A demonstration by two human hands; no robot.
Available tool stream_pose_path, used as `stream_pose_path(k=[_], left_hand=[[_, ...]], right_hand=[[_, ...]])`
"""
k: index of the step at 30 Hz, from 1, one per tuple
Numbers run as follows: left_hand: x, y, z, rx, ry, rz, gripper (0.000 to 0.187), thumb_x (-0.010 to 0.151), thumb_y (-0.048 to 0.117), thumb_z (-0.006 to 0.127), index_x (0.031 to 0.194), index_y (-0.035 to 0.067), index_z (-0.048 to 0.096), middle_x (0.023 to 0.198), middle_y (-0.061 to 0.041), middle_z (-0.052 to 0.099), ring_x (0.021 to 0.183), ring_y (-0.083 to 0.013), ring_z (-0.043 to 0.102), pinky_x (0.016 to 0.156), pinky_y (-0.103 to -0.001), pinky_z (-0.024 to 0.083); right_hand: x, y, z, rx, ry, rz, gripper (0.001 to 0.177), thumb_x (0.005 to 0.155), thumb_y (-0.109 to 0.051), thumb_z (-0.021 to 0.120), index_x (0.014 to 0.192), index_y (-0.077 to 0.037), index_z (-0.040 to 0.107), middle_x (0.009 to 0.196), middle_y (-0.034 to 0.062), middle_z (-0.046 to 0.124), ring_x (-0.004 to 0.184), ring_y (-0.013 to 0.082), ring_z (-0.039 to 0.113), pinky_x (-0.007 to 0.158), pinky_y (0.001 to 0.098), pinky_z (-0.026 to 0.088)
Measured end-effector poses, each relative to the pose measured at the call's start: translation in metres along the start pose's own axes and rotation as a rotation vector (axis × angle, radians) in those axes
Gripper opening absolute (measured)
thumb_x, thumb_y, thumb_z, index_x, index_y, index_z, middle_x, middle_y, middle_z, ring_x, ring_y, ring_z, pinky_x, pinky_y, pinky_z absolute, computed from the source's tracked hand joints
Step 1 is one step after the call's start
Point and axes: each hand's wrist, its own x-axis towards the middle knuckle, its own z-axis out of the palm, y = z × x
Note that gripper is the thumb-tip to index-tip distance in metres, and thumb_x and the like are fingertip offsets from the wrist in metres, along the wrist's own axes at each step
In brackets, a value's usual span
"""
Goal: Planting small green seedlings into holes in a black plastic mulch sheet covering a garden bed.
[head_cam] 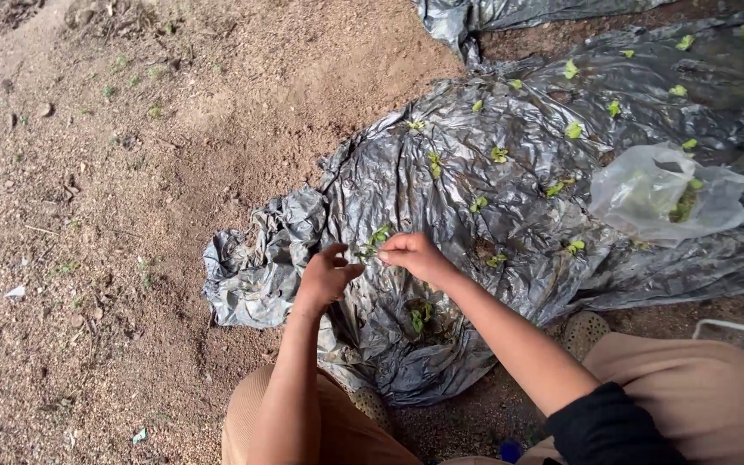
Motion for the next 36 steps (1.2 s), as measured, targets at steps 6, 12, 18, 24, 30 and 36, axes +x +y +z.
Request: stream_pose_path(k=[6,12,18,24,30,36], left_hand=[[0.021,-0.015,0.036,-0.58,-0.271,0.154,0.055,0.082,-0.001,0.075,0.134,-0.002,0.057,0.096,-0.026,0.074,0.072,-0.0269,0.075,0.056,-0.034,0.067],[0.009,-0.004,0.07,-0.548,-0.138,0.259,0.027,0.083,-0.002,0.076,0.108,-0.009,0.069,0.088,-0.025,0.075,0.063,-0.0245,0.075,0.053,-0.033,0.067],[-0.005,0.004,0.085,-0.578,-0.093,0.416,0.028,0.084,-0.003,0.073,0.112,-0.009,0.069,0.085,-0.024,0.074,0.066,-0.0285,0.076,0.054,-0.035,0.067],[-0.005,0.008,0.089,-0.622,-0.079,0.487,0.02,0.083,-0.003,0.074,0.101,-0.011,0.07,0.081,-0.022,0.073,0.066,-0.0288,0.076,0.053,-0.035,0.066],[0.005,0.01,0.076,-0.611,0.112,0.392,0.016,0.084,0.001,0.077,0.095,-0.008,0.07,0.073,-0.02,0.071,0.061,-0.0263,0.074,0.053,-0.034,0.065],[0.028,-0.007,0.055,-0.423,0.286,0.243,0.013,0.084,0.002,0.075,0.094,-0.005,0.071,0.07,-0.019,0.07,0.058,-0.0231,0.071,0.05,-0.033,0.062]], right_hand=[[-0.018,-0.042,-0.032,-0.043,-0.048,-0.029,0.008,0.083,-0.009,0.076,0.085,-0.001,0.078,0.071,0.0092,0.07,0.075,0.0165,0.064,0.077,0.0312,0.051],[-0.044,-0.065,-0.042,0.078,-0.003,0.068,0.008,0.079,-0.005,0.072,0.083,0.0,0.076,0.068,0.0125,0.074,0.069,0.0151,0.071,0.072,0.0255,0.054],[-0.05,-0.064,-0.049,0.085,-0.014,0.087,0.007,0.079,-0.008,0.074,0.082,-0.004,0.078,0.066,0.0114,0.074,0.066,0.0131,0.07,0.066,0.0209,0.052],[-0.051,-0.079,-0.054,0.087,-0.036,0.132,0.007,0.08,-0.011,0.075,0.082,-0.005,0.077,0.068,0.0124,0.075,0.067,0.0139,0.073,0.064,0.0196,0.052],[-0.038,-0.102,-0.094,-0.089,0.026,0.103,0.024,0.091,-0.018,0.076,0.109,-0.002,0.076,0.085,0.0192,0.076,0.074,0.0249,0.075,0.069,0.0334,0.059],[-0.043,-0.108,-0.179,0.071,0.499,0.019,0.025,0.093,-0.017,0.075,0.115,-0.005,0.073,0.078,0.0056,0.07,0.061,0.0115,0.07,0.053,0.0205,0.057]])
